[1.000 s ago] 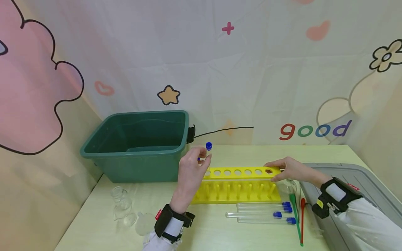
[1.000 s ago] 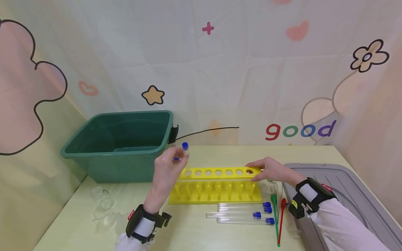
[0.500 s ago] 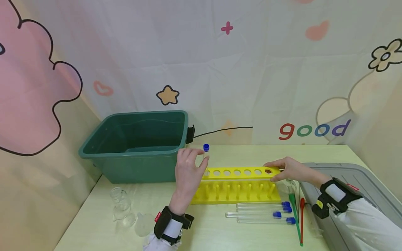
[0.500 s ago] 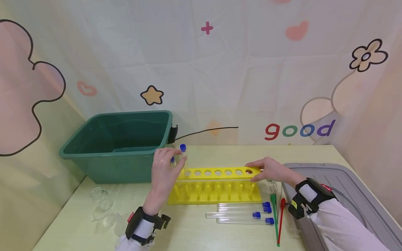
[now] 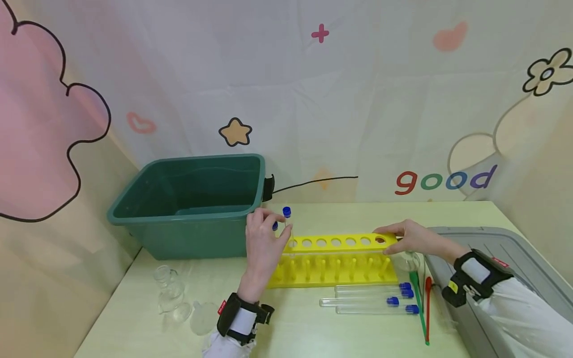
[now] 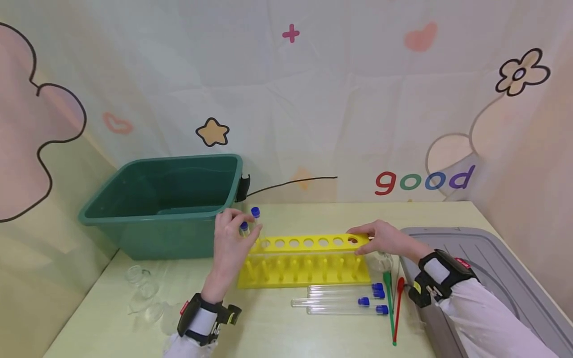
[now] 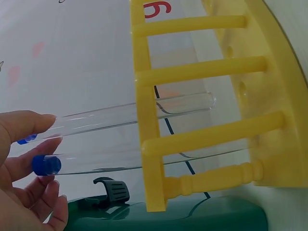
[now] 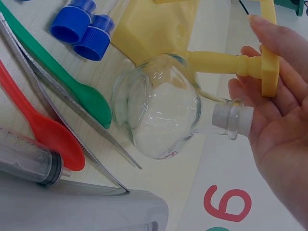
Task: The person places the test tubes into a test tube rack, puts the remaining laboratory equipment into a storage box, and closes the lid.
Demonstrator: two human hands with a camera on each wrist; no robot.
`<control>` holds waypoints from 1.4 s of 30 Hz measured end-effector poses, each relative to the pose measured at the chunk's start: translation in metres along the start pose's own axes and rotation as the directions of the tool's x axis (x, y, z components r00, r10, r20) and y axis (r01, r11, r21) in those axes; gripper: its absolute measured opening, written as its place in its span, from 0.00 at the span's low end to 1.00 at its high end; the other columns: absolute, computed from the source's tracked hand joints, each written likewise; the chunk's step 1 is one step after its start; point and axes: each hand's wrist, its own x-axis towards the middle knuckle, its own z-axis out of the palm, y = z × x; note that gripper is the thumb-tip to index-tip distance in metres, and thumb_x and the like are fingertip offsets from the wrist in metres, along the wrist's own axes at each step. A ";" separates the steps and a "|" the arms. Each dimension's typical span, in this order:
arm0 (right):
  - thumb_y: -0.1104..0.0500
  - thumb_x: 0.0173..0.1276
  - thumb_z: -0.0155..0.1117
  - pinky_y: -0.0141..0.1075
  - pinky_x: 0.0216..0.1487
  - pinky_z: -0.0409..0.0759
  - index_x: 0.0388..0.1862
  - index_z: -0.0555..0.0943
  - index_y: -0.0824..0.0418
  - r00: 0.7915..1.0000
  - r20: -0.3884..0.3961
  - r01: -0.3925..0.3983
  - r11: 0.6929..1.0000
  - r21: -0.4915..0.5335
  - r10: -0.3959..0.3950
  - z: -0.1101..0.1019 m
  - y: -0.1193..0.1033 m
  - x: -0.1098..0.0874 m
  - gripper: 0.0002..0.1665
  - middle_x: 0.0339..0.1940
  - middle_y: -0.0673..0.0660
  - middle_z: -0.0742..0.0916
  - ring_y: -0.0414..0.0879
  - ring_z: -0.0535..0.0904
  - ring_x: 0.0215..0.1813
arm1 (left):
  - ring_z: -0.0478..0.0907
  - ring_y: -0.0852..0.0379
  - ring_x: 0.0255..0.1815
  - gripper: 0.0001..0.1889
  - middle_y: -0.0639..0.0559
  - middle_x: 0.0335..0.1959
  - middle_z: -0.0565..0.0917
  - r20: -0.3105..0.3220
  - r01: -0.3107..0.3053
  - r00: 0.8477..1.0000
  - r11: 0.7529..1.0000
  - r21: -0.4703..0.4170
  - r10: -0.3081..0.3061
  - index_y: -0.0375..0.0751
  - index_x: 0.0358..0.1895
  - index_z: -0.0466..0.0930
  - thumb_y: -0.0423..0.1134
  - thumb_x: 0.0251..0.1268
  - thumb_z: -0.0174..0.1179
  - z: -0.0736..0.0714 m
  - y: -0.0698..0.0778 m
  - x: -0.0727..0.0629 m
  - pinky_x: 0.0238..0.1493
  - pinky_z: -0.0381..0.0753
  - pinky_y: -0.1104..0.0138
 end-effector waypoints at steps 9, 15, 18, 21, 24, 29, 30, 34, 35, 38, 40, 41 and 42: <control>0.53 0.55 0.68 0.50 0.48 0.70 0.58 0.72 0.67 1.000 0.004 0.007 1.000 -0.001 -0.007 0.000 -0.001 0.000 0.34 0.50 0.62 0.79 0.54 0.73 0.49 | 0.67 0.50 0.36 0.09 0.48 0.31 0.75 0.097 0.024 0.995 1.000 0.008 -0.025 0.36 0.30 0.79 0.35 0.47 0.69 0.002 -0.003 0.002 0.36 0.67 0.61; 0.54 0.55 0.68 0.49 0.48 0.71 0.58 0.71 0.69 0.999 0.011 0.032 0.999 0.032 -0.033 0.000 -0.002 -0.001 0.34 0.51 0.64 0.78 0.56 0.73 0.50 | 0.67 0.52 0.32 0.09 0.51 0.27 0.77 0.209 0.069 0.975 0.997 0.019 -0.072 0.37 0.30 0.78 0.36 0.49 0.67 -0.002 -0.002 0.010 0.34 0.66 0.62; 0.54 0.55 0.68 0.49 0.48 0.71 0.58 0.71 0.68 1.000 0.008 0.028 0.999 0.036 -0.028 0.000 -0.002 -0.001 0.34 0.51 0.64 0.78 0.56 0.73 0.50 | 0.66 0.52 0.32 0.08 0.52 0.26 0.76 0.290 0.088 0.952 0.995 0.051 -0.099 0.38 0.29 0.78 0.37 0.48 0.67 -0.005 -0.002 0.016 0.34 0.66 0.62; 0.54 0.55 0.68 0.50 0.48 0.71 0.58 0.71 0.68 1.000 0.005 0.022 0.999 0.033 -0.023 0.000 -0.003 -0.001 0.34 0.52 0.65 0.78 0.56 0.73 0.50 | 0.66 0.52 0.32 0.08 0.51 0.26 0.75 0.367 0.069 0.925 0.993 0.096 -0.100 0.38 0.27 0.78 0.37 0.47 0.67 -0.008 -0.002 0.022 0.34 0.66 0.62; 0.54 0.55 0.68 0.50 0.48 0.70 0.58 0.71 0.68 1.000 0.004 0.020 0.999 0.029 -0.020 0.000 -0.003 -0.001 0.34 0.52 0.65 0.77 0.56 0.73 0.50 | 0.66 0.52 0.32 0.08 0.52 0.25 0.73 0.431 0.049 0.897 0.991 0.128 -0.100 0.38 0.26 0.77 0.36 0.46 0.67 -0.011 -0.001 0.027 0.33 0.67 0.63; 0.55 0.55 0.68 0.51 0.49 0.69 0.59 0.71 0.68 1.000 0.012 0.014 0.998 0.058 -0.015 0.000 -0.003 -0.001 0.34 0.52 0.65 0.77 0.57 0.72 0.51 | 0.66 0.53 0.30 0.08 0.52 0.25 0.70 0.507 0.079 0.850 0.986 0.149 -0.145 0.37 0.27 0.77 0.36 0.47 0.66 -0.012 0.000 0.030 0.29 0.67 0.66; 0.55 0.55 0.68 0.51 0.49 0.69 0.59 0.71 0.68 1.000 0.013 0.013 0.998 0.065 -0.014 0.000 -0.003 -0.001 0.34 0.52 0.65 0.77 0.57 0.72 0.52 | 0.66 0.53 0.30 0.08 0.52 0.25 0.69 0.516 0.084 0.843 0.985 0.151 -0.151 0.37 0.27 0.77 0.36 0.48 0.66 -0.011 0.001 0.031 0.28 0.67 0.66; 0.54 0.55 0.68 0.50 0.49 0.70 0.59 0.71 0.68 1.000 0.011 0.019 0.998 0.063 -0.019 0.000 -0.004 -0.002 0.35 0.53 0.65 0.77 0.56 0.72 0.51 | 0.66 0.54 0.29 0.08 0.52 0.26 0.70 0.540 0.093 0.824 0.982 0.166 -0.169 0.37 0.29 0.78 0.37 0.49 0.66 -0.010 0.000 0.030 0.26 0.67 0.67; 0.54 0.55 0.68 0.49 0.48 0.70 0.59 0.71 0.68 1.000 0.011 0.022 0.998 0.060 -0.023 0.000 -0.003 -0.002 0.35 0.53 0.65 0.77 0.56 0.72 0.52 | 0.66 0.54 0.29 0.08 0.52 0.26 0.70 0.542 0.096 0.822 0.981 0.170 -0.175 0.37 0.30 0.78 0.37 0.49 0.66 -0.010 0.000 0.030 0.26 0.68 0.68; 0.55 0.55 0.68 0.47 0.48 0.71 0.59 0.71 0.68 0.999 0.010 0.038 0.998 0.053 -0.039 -0.001 -0.002 -0.002 0.34 0.53 0.65 0.77 0.56 0.72 0.52 | 0.66 0.54 0.29 0.09 0.52 0.27 0.70 0.543 0.110 0.818 0.978 0.179 -0.191 0.38 0.31 0.79 0.38 0.49 0.67 -0.010 0.000 0.029 0.26 0.68 0.68; 0.55 0.55 0.68 0.47 0.47 0.72 0.59 0.70 0.68 0.999 0.013 0.045 0.997 0.056 -0.046 -0.001 -0.001 -0.002 0.34 0.54 0.66 0.76 0.57 0.72 0.52 | 0.66 0.54 0.29 0.09 0.52 0.27 0.70 0.544 0.109 0.817 0.978 0.180 -0.191 0.38 0.32 0.79 0.38 0.49 0.67 -0.010 0.000 0.030 0.26 0.68 0.68; 0.55 0.55 0.68 0.47 0.47 0.72 0.59 0.70 0.68 0.999 0.015 0.044 0.997 0.058 -0.045 -0.001 -0.001 -0.002 0.34 0.53 0.66 0.76 0.57 0.72 0.52 | 0.67 0.54 0.29 0.10 0.52 0.27 0.70 0.545 0.107 0.817 0.978 0.179 -0.189 0.38 0.32 0.79 0.38 0.49 0.67 -0.010 0.000 0.030 0.26 0.68 0.68; 0.55 0.55 0.68 0.47 0.47 0.72 0.59 0.70 0.69 0.999 0.016 0.043 0.997 0.059 -0.044 -0.001 -0.001 -0.002 0.34 0.53 0.66 0.76 0.57 0.72 0.52 | 0.67 0.54 0.29 0.10 0.52 0.27 0.70 0.547 0.101 0.817 0.978 0.181 -0.186 0.38 0.33 0.79 0.39 0.49 0.67 -0.010 0.000 0.030 0.26 0.69 0.68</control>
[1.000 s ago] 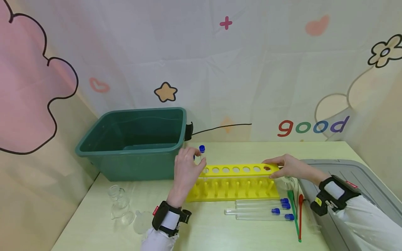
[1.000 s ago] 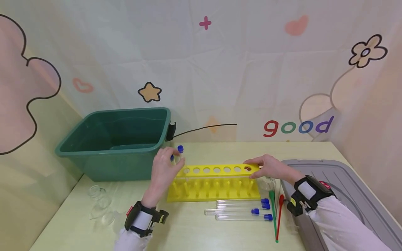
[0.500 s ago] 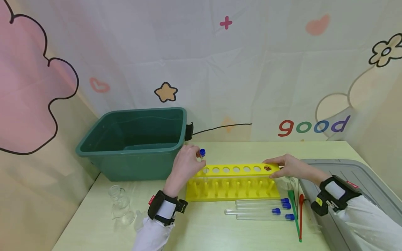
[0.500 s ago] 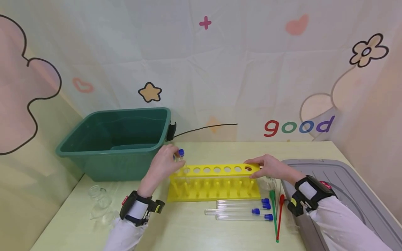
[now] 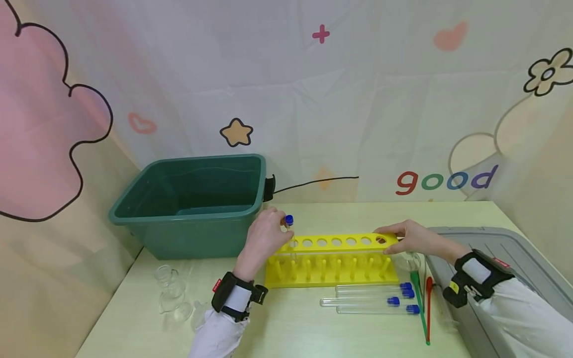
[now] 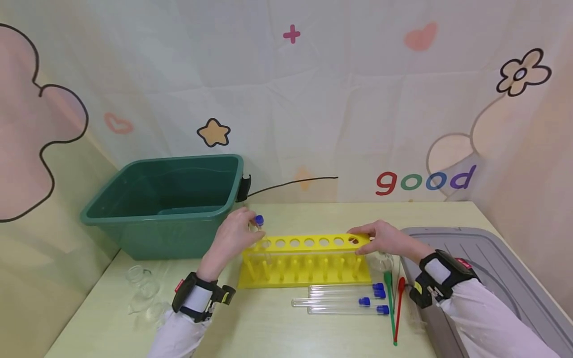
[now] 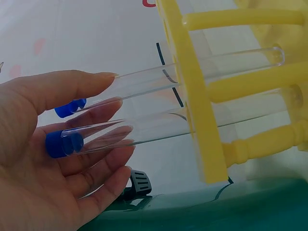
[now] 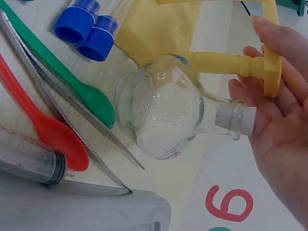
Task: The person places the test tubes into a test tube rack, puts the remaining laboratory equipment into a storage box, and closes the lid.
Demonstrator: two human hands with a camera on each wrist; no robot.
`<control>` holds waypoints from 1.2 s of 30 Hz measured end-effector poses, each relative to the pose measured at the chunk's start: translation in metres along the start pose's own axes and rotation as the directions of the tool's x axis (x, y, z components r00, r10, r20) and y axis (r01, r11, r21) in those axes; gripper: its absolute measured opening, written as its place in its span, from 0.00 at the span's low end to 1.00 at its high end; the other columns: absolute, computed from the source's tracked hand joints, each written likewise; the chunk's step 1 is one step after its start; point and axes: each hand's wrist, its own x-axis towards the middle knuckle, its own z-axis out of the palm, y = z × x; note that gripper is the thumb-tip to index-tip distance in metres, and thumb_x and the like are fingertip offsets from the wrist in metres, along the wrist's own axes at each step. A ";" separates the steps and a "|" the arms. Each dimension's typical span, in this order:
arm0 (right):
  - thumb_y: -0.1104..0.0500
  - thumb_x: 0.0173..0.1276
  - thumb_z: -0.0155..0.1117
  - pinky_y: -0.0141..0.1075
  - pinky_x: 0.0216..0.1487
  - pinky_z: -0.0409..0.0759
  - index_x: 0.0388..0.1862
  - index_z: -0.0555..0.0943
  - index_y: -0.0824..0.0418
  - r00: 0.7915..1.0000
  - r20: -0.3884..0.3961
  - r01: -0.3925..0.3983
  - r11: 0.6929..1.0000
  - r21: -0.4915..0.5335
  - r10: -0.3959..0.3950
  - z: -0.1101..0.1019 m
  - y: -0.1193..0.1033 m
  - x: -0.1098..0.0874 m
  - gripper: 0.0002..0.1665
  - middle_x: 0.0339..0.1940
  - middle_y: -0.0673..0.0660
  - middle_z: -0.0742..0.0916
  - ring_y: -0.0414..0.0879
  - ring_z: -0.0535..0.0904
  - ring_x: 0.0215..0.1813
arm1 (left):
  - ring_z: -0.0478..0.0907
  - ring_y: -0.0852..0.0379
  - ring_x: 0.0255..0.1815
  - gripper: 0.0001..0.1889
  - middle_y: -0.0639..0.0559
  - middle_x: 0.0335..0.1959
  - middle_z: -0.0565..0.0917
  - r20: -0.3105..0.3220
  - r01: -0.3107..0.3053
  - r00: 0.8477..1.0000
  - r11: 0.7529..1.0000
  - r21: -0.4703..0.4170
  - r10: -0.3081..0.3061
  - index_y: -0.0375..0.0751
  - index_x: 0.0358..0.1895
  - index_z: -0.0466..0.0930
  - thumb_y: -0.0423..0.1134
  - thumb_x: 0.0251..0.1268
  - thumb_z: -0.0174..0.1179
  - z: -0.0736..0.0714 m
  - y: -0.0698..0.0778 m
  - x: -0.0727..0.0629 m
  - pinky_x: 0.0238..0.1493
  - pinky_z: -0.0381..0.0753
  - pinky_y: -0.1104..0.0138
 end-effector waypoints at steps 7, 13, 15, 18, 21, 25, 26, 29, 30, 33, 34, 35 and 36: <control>0.55 0.55 0.68 0.49 0.48 0.70 0.59 0.70 0.69 1.000 -0.004 -0.022 1.000 0.010 0.022 0.001 0.000 0.000 0.35 0.53 0.65 0.77 0.56 0.72 0.51 | 0.67 0.53 0.36 0.17 0.50 0.37 0.73 -0.020 -0.060 0.998 0.998 0.020 0.060 0.40 0.39 0.77 0.42 0.47 0.69 -0.003 0.002 -0.002 0.30 0.72 0.68; 0.55 0.55 0.68 0.49 0.48 0.70 0.59 0.70 0.69 1.000 -0.002 -0.018 1.000 0.002 0.018 0.001 0.002 0.001 0.35 0.52 0.65 0.77 0.56 0.72 0.51 | 0.64 0.50 0.49 0.23 0.47 0.48 0.70 -0.092 -0.171 0.981 0.985 0.020 0.172 0.41 0.44 0.74 0.45 0.46 0.70 -0.013 0.013 -0.008 0.41 0.73 0.64; 0.55 0.55 0.68 0.49 0.48 0.71 0.59 0.70 0.69 1.000 -0.004 -0.015 1.000 -0.002 0.015 0.000 0.003 0.001 0.35 0.52 0.65 0.77 0.56 0.72 0.52 | 0.64 0.49 0.48 0.22 0.46 0.46 0.70 -0.161 -0.238 0.958 0.971 0.021 0.238 0.39 0.43 0.74 0.44 0.45 0.70 -0.016 0.019 -0.011 0.40 0.72 0.65; 0.55 0.55 0.68 0.49 0.48 0.71 0.59 0.70 0.69 1.000 -0.008 -0.013 1.000 -0.004 0.013 0.000 0.002 0.001 0.35 0.52 0.65 0.77 0.57 0.72 0.52 | 0.66 0.49 0.44 0.19 0.45 0.42 0.72 -0.282 -0.348 0.895 0.937 0.038 0.345 0.37 0.39 0.75 0.40 0.45 0.71 -0.017 0.028 -0.015 0.39 0.71 0.65; 0.55 0.55 0.68 0.49 0.48 0.71 0.59 0.70 0.69 1.000 -0.010 -0.016 1.000 -0.006 0.016 0.000 0.001 0.001 0.35 0.52 0.65 0.77 0.56 0.72 0.52 | 0.67 0.49 0.40 0.17 0.45 0.37 0.72 -0.349 -0.426 0.840 0.903 0.049 0.415 0.36 0.36 0.75 0.38 0.45 0.70 -0.013 0.038 -0.019 0.36 0.70 0.65; 0.55 0.56 0.68 0.49 0.48 0.70 0.59 0.70 0.69 1.000 -0.003 -0.017 1.000 0.002 0.017 0.000 0.001 0.001 0.35 0.52 0.65 0.77 0.56 0.72 0.52 | 0.67 0.51 0.38 0.14 0.48 0.36 0.71 -0.352 -0.475 0.819 0.879 0.028 0.454 0.37 0.36 0.75 0.36 0.48 0.68 -0.003 0.052 -0.025 0.35 0.70 0.68; 0.56 0.56 0.68 0.49 0.48 0.70 0.59 0.70 0.70 1.000 -0.002 -0.014 1.000 0.005 0.014 0.000 0.001 0.001 0.35 0.52 0.65 0.77 0.57 0.72 0.52 | 0.67 0.52 0.38 0.13 0.49 0.36 0.71 -0.348 -0.488 0.814 0.873 0.022 0.464 0.38 0.36 0.76 0.36 0.49 0.68 0.000 0.055 -0.027 0.35 0.70 0.69; 0.55 0.56 0.68 0.48 0.48 0.71 0.59 0.70 0.70 1.000 0.001 -0.007 1.000 0.009 0.007 0.000 0.002 0.001 0.35 0.52 0.65 0.77 0.57 0.72 0.51 | 0.68 0.54 0.37 0.11 0.50 0.35 0.72 -0.328 -0.534 0.793 0.845 0.034 0.514 0.38 0.36 0.76 0.36 0.51 0.66 0.010 0.065 -0.031 0.35 0.69 0.73; 0.55 0.56 0.68 0.47 0.48 0.71 0.59 0.70 0.70 1.000 0.001 -0.007 1.000 0.014 0.007 0.000 0.002 0.001 0.35 0.52 0.65 0.77 0.56 0.73 0.51 | 0.69 0.55 0.37 0.11 0.50 0.35 0.73 -0.318 -0.550 0.783 0.834 0.048 0.534 0.38 0.36 0.77 0.36 0.51 0.66 0.014 0.068 -0.033 0.35 0.69 0.74; 0.55 0.55 0.68 0.45 0.46 0.72 0.59 0.70 0.70 1.000 -0.007 -0.005 1.000 0.015 0.005 0.001 0.004 0.001 0.35 0.51 0.64 0.78 0.54 0.73 0.49 | 0.69 0.58 0.34 0.09 0.52 0.33 0.74 -0.261 -0.592 0.760 0.800 0.101 0.595 0.40 0.36 0.78 0.37 0.52 0.65 0.029 0.077 -0.037 0.35 0.68 0.77; 0.54 0.55 0.68 0.44 0.46 0.73 0.58 0.70 0.70 1.000 -0.011 0.004 1.000 0.006 -0.004 0.002 0.005 0.001 0.35 0.51 0.64 0.78 0.54 0.74 0.48 | 0.69 0.59 0.33 0.09 0.53 0.33 0.74 -0.235 -0.601 0.756 0.790 0.120 0.611 0.41 0.35 0.78 0.38 0.52 0.65 0.034 0.080 -0.038 0.35 0.68 0.78; 0.55 0.55 0.68 0.43 0.45 0.73 0.58 0.71 0.69 1.000 -0.014 0.003 1.000 0.005 -0.003 0.002 0.005 0.002 0.34 0.50 0.64 0.79 0.53 0.74 0.47 | 0.69 0.60 0.32 0.08 0.54 0.32 0.74 -0.209 -0.609 0.754 0.782 0.132 0.623 0.41 0.35 0.78 0.38 0.53 0.65 0.039 0.083 -0.039 0.34 0.68 0.79; 0.55 0.55 0.68 0.43 0.45 0.73 0.58 0.71 0.70 1.000 -0.017 0.007 1.000 0.000 -0.007 0.003 0.005 0.002 0.34 0.50 0.64 0.79 0.53 0.74 0.47 | 0.69 0.61 0.31 0.07 0.55 0.31 0.74 -0.179 -0.613 0.755 0.776 0.147 0.631 0.42 0.34 0.78 0.39 0.53 0.65 0.044 0.086 -0.041 0.34 0.67 0.79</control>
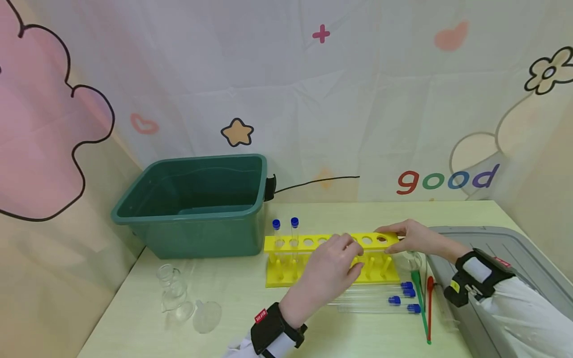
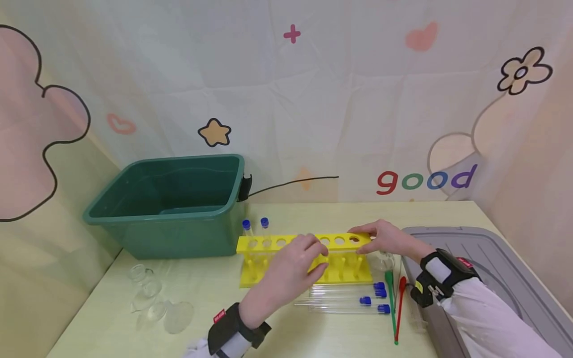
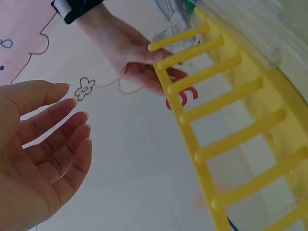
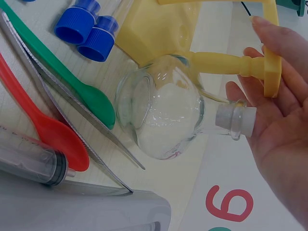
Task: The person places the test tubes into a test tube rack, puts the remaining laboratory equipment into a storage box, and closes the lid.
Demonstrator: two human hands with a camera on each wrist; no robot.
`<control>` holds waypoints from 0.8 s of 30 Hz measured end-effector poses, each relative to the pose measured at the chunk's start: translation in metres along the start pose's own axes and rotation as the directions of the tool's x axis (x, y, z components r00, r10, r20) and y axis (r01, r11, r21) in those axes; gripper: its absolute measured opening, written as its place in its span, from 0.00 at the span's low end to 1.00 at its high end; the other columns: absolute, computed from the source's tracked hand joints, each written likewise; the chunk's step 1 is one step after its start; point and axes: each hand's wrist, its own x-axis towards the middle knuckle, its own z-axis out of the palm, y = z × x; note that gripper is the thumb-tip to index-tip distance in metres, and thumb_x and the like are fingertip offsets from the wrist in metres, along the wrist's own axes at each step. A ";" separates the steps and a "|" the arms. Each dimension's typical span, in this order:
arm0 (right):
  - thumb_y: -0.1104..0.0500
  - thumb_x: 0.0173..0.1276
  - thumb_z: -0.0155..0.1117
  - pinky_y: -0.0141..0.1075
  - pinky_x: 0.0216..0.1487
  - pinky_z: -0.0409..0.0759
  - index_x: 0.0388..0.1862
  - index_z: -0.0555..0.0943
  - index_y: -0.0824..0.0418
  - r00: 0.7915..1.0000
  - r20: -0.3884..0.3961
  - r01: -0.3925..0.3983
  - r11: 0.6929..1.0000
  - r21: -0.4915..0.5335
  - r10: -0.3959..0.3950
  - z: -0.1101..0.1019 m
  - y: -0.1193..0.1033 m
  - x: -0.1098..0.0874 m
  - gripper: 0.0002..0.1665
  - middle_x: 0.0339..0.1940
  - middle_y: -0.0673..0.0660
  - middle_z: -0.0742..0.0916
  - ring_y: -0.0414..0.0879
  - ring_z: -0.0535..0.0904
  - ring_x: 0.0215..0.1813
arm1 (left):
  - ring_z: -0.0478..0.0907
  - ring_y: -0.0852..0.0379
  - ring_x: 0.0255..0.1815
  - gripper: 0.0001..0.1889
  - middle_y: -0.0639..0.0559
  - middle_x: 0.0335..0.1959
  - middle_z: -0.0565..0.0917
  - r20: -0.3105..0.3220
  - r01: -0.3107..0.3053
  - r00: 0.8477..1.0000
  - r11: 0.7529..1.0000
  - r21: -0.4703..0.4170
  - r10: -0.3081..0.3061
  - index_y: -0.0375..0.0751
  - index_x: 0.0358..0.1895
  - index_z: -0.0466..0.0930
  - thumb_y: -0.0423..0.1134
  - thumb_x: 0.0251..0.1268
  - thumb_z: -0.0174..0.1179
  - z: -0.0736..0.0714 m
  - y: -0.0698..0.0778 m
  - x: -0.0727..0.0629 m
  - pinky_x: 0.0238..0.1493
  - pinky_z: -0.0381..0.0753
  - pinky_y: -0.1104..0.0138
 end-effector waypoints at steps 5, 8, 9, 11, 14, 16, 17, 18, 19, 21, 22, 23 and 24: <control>0.55 0.55 0.68 0.44 0.46 0.72 0.58 0.71 0.68 1.000 -0.011 -0.027 1.000 0.002 0.027 0.000 -0.001 0.000 0.34 0.51 0.63 0.79 0.53 0.74 0.47 | 0.68 0.66 0.26 0.06 0.58 0.27 0.72 0.160 -0.045 0.986 0.998 0.039 0.038 0.46 0.33 0.79 0.41 0.55 0.63 0.021 0.017 0.002 0.27 0.65 0.81; 0.56 0.55 0.68 0.44 0.47 0.72 0.59 0.71 0.68 0.999 -0.010 -0.046 0.999 0.010 0.046 -0.001 -0.003 -0.001 0.34 0.51 0.62 0.79 0.52 0.74 0.47 | 0.67 0.68 0.23 0.06 0.61 0.25 0.72 0.295 -0.068 0.954 0.996 0.056 0.048 0.48 0.32 0.79 0.44 0.56 0.63 0.032 0.026 0.004 0.22 0.62 0.81; 0.56 0.55 0.69 0.44 0.46 0.72 0.59 0.71 0.68 0.999 -0.010 -0.048 0.999 0.012 0.048 -0.001 -0.003 -0.001 0.34 0.51 0.62 0.79 0.52 0.74 0.46 | 0.66 0.69 0.22 0.06 0.61 0.24 0.72 0.339 -0.074 0.940 0.995 0.062 0.048 0.49 0.32 0.79 0.45 0.56 0.62 0.035 0.029 0.005 0.21 0.61 0.81; 0.57 0.55 0.69 0.43 0.46 0.73 0.59 0.71 0.68 0.999 -0.008 -0.054 0.998 0.014 0.054 -0.001 -0.003 0.000 0.34 0.51 0.62 0.79 0.51 0.74 0.46 | 0.65 0.70 0.21 0.05 0.62 0.24 0.71 0.408 -0.081 0.912 0.994 0.068 0.047 0.50 0.33 0.79 0.45 0.57 0.62 0.042 0.035 0.005 0.19 0.61 0.81; 0.56 0.54 0.69 0.43 0.46 0.73 0.58 0.71 0.68 0.999 -0.009 -0.051 0.999 0.003 0.051 -0.001 -0.004 0.000 0.34 0.51 0.63 0.79 0.52 0.74 0.46 | 0.64 0.70 0.20 0.04 0.63 0.24 0.71 0.460 -0.088 0.887 0.993 0.083 0.040 0.51 0.34 0.80 0.45 0.57 0.61 0.052 0.042 0.005 0.17 0.61 0.80; 0.55 0.54 0.69 0.44 0.46 0.73 0.58 0.72 0.67 0.999 -0.013 -0.048 0.999 -0.015 0.048 -0.002 -0.005 0.000 0.34 0.51 0.63 0.79 0.52 0.74 0.47 | 0.64 0.70 0.19 0.04 0.64 0.24 0.72 0.476 -0.096 0.879 0.991 0.095 0.039 0.52 0.34 0.80 0.44 0.57 0.61 0.058 0.046 0.005 0.16 0.62 0.80; 0.55 0.54 0.69 0.45 0.46 0.73 0.58 0.72 0.67 0.999 -0.016 -0.050 0.999 -0.022 0.049 -0.002 -0.005 -0.001 0.34 0.51 0.63 0.79 0.53 0.74 0.47 | 0.64 0.70 0.19 0.04 0.64 0.24 0.72 0.480 -0.103 0.876 0.990 0.100 0.043 0.52 0.34 0.80 0.44 0.57 0.61 0.061 0.047 0.004 0.16 0.62 0.80; 0.55 0.54 0.69 0.45 0.47 0.72 0.58 0.72 0.67 0.999 -0.019 -0.051 0.998 -0.031 0.051 -0.002 -0.005 -0.001 0.34 0.51 0.63 0.79 0.53 0.74 0.48 | 0.64 0.70 0.20 0.04 0.64 0.25 0.72 0.488 -0.106 0.872 0.989 0.100 0.044 0.52 0.34 0.80 0.44 0.57 0.61 0.064 0.048 0.004 0.16 0.62 0.80; 0.54 0.54 0.69 0.46 0.47 0.72 0.58 0.72 0.67 0.998 -0.020 -0.054 0.998 -0.035 0.054 -0.002 -0.005 -0.001 0.34 0.51 0.63 0.79 0.54 0.73 0.49 | 0.64 0.70 0.20 0.04 0.64 0.25 0.73 0.492 -0.109 0.869 0.989 0.101 0.046 0.53 0.34 0.80 0.44 0.57 0.62 0.067 0.049 0.004 0.16 0.62 0.80; 0.54 0.54 0.69 0.48 0.48 0.71 0.58 0.72 0.67 0.998 -0.019 -0.056 0.998 -0.035 0.055 -0.002 -0.005 -0.001 0.34 0.51 0.63 0.78 0.55 0.73 0.50 | 0.64 0.70 0.20 0.04 0.64 0.25 0.73 0.507 -0.117 0.861 0.987 0.113 0.044 0.53 0.35 0.80 0.45 0.57 0.62 0.072 0.051 0.003 0.16 0.62 0.80; 0.54 0.54 0.69 0.48 0.48 0.71 0.59 0.72 0.66 0.998 -0.018 -0.059 0.998 -0.033 0.059 -0.002 -0.005 -0.001 0.34 0.52 0.63 0.78 0.55 0.73 0.51 | 0.64 0.70 0.20 0.04 0.63 0.26 0.73 0.507 -0.125 0.861 0.985 0.121 0.047 0.54 0.35 0.80 0.44 0.57 0.62 0.075 0.052 0.003 0.16 0.62 0.80; 0.54 0.54 0.69 0.49 0.48 0.71 0.59 0.72 0.66 0.998 -0.016 -0.061 0.998 -0.029 0.061 -0.002 -0.005 -0.001 0.34 0.52 0.63 0.78 0.55 0.72 0.51 | 0.63 0.70 0.20 0.04 0.63 0.26 0.74 0.507 -0.131 0.861 0.983 0.131 0.048 0.54 0.35 0.80 0.44 0.57 0.62 0.077 0.053 0.002 0.17 0.62 0.80; 0.54 0.54 0.69 0.49 0.48 0.70 0.58 0.72 0.67 0.998 -0.012 -0.057 0.998 -0.026 0.057 -0.002 -0.006 -0.001 0.34 0.52 0.64 0.78 0.55 0.73 0.51 | 0.63 0.70 0.20 0.04 0.63 0.26 0.74 0.511 -0.135 0.858 0.981 0.140 0.045 0.54 0.35 0.80 0.43 0.57 0.62 0.078 0.054 0.002 0.17 0.62 0.80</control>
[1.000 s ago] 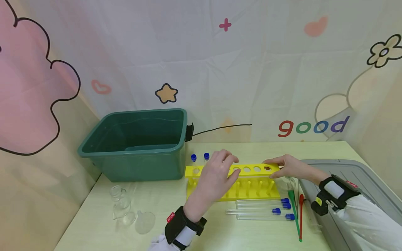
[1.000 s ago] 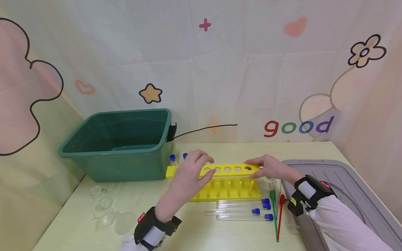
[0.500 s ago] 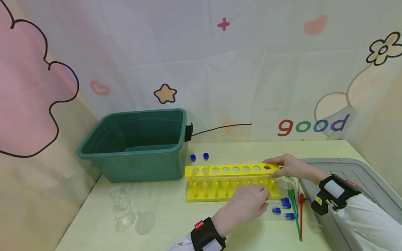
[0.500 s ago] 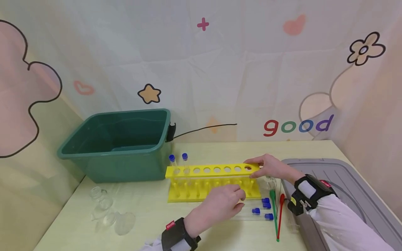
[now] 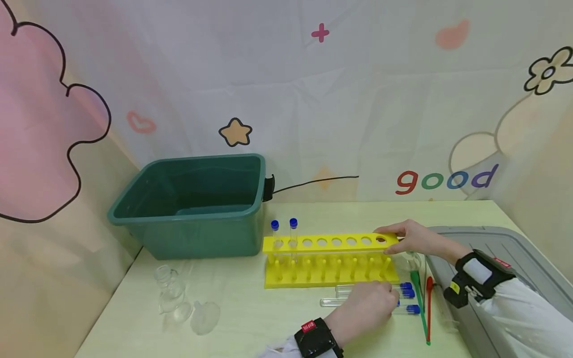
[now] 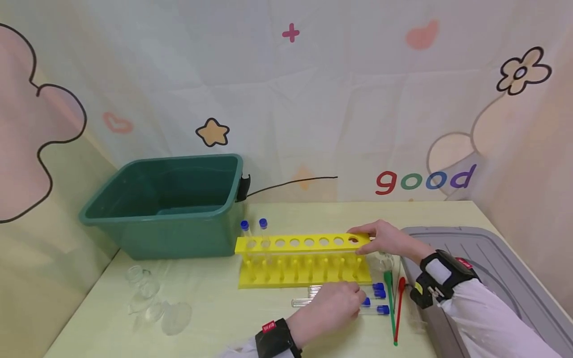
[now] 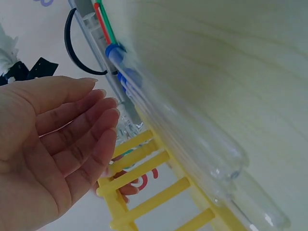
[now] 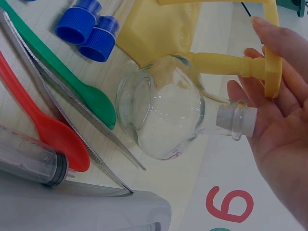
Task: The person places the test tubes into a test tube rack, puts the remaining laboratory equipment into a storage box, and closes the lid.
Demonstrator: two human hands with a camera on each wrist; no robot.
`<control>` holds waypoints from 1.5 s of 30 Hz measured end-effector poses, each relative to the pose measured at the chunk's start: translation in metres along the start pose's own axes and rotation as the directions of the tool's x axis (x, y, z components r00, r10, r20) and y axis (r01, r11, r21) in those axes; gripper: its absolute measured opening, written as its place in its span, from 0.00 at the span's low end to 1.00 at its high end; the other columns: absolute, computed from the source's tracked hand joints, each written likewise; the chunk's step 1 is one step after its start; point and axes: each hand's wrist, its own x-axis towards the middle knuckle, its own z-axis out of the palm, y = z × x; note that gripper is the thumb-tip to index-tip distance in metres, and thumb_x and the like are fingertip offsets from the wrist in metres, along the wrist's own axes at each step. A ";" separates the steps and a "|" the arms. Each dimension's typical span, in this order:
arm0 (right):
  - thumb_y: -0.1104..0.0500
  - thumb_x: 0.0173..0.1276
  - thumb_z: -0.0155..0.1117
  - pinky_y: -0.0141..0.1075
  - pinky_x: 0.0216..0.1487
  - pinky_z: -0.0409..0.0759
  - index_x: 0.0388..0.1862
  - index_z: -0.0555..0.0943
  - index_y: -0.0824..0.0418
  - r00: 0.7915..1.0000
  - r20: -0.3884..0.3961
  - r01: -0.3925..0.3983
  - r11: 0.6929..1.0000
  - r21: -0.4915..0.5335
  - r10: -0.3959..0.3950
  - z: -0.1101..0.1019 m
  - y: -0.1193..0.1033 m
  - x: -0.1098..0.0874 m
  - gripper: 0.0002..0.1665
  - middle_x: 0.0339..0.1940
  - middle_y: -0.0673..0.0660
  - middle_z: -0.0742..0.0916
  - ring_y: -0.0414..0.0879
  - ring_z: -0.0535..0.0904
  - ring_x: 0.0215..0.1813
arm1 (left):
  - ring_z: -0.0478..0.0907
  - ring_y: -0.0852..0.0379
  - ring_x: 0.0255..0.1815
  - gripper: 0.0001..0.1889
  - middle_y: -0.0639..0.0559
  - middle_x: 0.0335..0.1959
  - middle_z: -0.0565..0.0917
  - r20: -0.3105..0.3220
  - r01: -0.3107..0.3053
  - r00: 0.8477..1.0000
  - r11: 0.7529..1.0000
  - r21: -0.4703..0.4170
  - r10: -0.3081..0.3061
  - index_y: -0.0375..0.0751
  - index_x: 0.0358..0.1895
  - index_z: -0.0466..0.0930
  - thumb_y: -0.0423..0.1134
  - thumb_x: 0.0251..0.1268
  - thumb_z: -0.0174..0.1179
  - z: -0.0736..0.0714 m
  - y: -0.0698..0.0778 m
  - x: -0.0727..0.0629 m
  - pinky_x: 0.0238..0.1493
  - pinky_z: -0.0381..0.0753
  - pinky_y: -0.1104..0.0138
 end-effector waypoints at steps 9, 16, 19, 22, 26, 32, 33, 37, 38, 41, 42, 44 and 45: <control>0.54 0.55 0.68 0.48 0.49 0.71 0.59 0.71 0.67 1.000 0.007 0.008 0.999 0.034 -0.008 0.002 0.004 -0.001 0.34 0.52 0.63 0.78 0.56 0.72 0.52 | 0.64 0.69 0.21 0.06 0.64 0.27 0.75 0.028 0.010 1.000 0.997 0.075 -0.012 0.55 0.38 0.79 0.42 0.58 0.60 0.007 0.008 0.004 0.19 0.66 0.77; 0.53 0.54 0.69 0.49 0.49 0.70 0.59 0.71 0.67 1.000 0.007 0.021 0.999 0.028 -0.022 0.001 0.004 0.000 0.35 0.52 0.63 0.78 0.56 0.72 0.52 | 0.63 0.68 0.19 0.03 0.64 0.25 0.73 0.028 0.026 0.999 0.996 0.088 -0.028 0.57 0.34 0.80 0.41 0.57 0.61 0.010 0.010 0.005 0.17 0.65 0.76; 0.53 0.54 0.69 0.49 0.49 0.70 0.59 0.72 0.66 1.000 0.008 0.014 1.000 0.025 -0.014 0.001 0.005 0.001 0.35 0.52 0.62 0.78 0.55 0.72 0.52 | 0.63 0.68 0.18 0.03 0.64 0.24 0.73 0.033 0.027 0.999 0.995 0.091 -0.030 0.57 0.33 0.80 0.41 0.57 0.60 0.012 0.010 0.006 0.16 0.64 0.75; 0.53 0.54 0.69 0.49 0.49 0.70 0.59 0.71 0.66 1.000 0.010 0.012 1.000 0.024 -0.013 0.001 0.005 0.001 0.35 0.52 0.62 0.78 0.54 0.73 0.51 | 0.62 0.68 0.17 0.03 0.64 0.23 0.74 0.030 0.019 0.999 0.995 0.094 -0.021 0.57 0.32 0.80 0.41 0.58 0.59 0.014 0.010 0.006 0.15 0.64 0.75; 0.53 0.54 0.69 0.49 0.49 0.70 0.59 0.72 0.66 1.000 0.007 0.015 1.000 0.021 -0.015 0.001 0.006 0.001 0.35 0.51 0.61 0.79 0.54 0.73 0.50 | 0.61 0.67 0.16 0.03 0.63 0.23 0.74 0.028 0.003 1.000 0.995 0.097 -0.006 0.57 0.31 0.80 0.40 0.58 0.59 0.016 0.011 0.007 0.15 0.63 0.75; 0.52 0.54 0.69 0.49 0.49 0.70 0.59 0.72 0.66 1.000 0.006 0.023 1.000 0.014 -0.023 0.001 0.006 0.001 0.35 0.51 0.61 0.79 0.54 0.73 0.51 | 0.62 0.68 0.19 0.05 0.64 0.24 0.74 0.072 -0.015 0.997 1.000 0.024 0.013 0.58 0.33 0.81 0.40 0.60 0.58 0.017 0.012 0.006 0.17 0.63 0.74; 0.53 0.54 0.69 0.49 0.49 0.70 0.59 0.72 0.66 1.000 0.004 0.023 1.000 0.013 -0.023 0.000 0.005 0.001 0.35 0.51 0.61 0.79 0.55 0.73 0.51 | 0.63 0.68 0.19 0.05 0.64 0.24 0.74 0.076 -0.015 0.997 1.000 0.016 0.014 0.58 0.32 0.81 0.40 0.61 0.57 0.017 0.012 0.006 0.17 0.63 0.74; 0.54 0.55 0.68 0.50 0.49 0.70 0.59 0.72 0.67 0.999 -0.002 0.037 0.999 0.007 -0.037 0.000 0.005 0.001 0.34 0.51 0.63 0.79 0.56 0.73 0.52 | 0.63 0.69 0.19 0.06 0.64 0.21 0.73 0.089 -0.015 0.996 1.000 0.024 0.013 0.59 0.30 0.80 0.40 0.60 0.57 0.016 0.014 0.006 0.15 0.63 0.74; 0.54 0.55 0.68 0.51 0.49 0.69 0.59 0.71 0.67 0.999 -0.001 0.038 0.999 0.007 -0.038 0.001 0.005 0.000 0.34 0.51 0.63 0.78 0.56 0.72 0.52 | 0.63 0.69 0.19 0.06 0.64 0.21 0.72 0.094 -0.015 0.996 0.999 0.033 0.011 0.59 0.29 0.80 0.40 0.60 0.57 0.016 0.015 0.005 0.15 0.63 0.74; 0.53 0.55 0.68 0.51 0.49 0.69 0.59 0.71 0.67 0.999 -0.001 0.038 0.999 0.008 -0.038 0.001 0.005 0.000 0.34 0.52 0.63 0.78 0.56 0.72 0.52 | 0.63 0.69 0.18 0.06 0.65 0.20 0.71 0.117 -0.008 0.993 0.999 0.053 0.002 0.60 0.28 0.79 0.41 0.59 0.58 0.015 0.017 0.004 0.14 0.63 0.74; 0.53 0.55 0.68 0.51 0.49 0.69 0.59 0.71 0.67 0.999 -0.001 0.037 0.999 0.009 -0.037 0.001 0.005 0.000 0.34 0.52 0.63 0.78 0.56 0.72 0.52 | 0.62 0.68 0.18 0.06 0.65 0.19 0.70 0.126 -0.005 0.992 0.998 0.057 -0.002 0.60 0.27 0.79 0.41 0.59 0.58 0.015 0.017 0.004 0.14 0.63 0.74; 0.52 0.55 0.68 0.50 0.49 0.69 0.59 0.72 0.66 0.999 -0.004 0.033 0.999 0.001 -0.033 0.001 0.005 0.001 0.35 0.51 0.62 0.79 0.55 0.73 0.51 | 0.62 0.68 0.17 0.06 0.65 0.19 0.70 0.134 -0.001 0.991 0.998 0.069 -0.008 0.60 0.27 0.79 0.41 0.59 0.58 0.014 0.018 0.003 0.13 0.63 0.73; 0.52 0.55 0.68 0.50 0.49 0.70 0.59 0.72 0.66 0.999 -0.006 0.037 0.999 0.000 -0.037 0.001 0.005 0.001 0.35 0.51 0.62 0.79 0.55 0.73 0.51 | 0.62 0.68 0.17 0.06 0.64 0.19 0.70 0.140 0.001 0.990 0.998 0.070 -0.011 0.60 0.27 0.79 0.41 0.59 0.58 0.013 0.018 0.002 0.13 0.63 0.73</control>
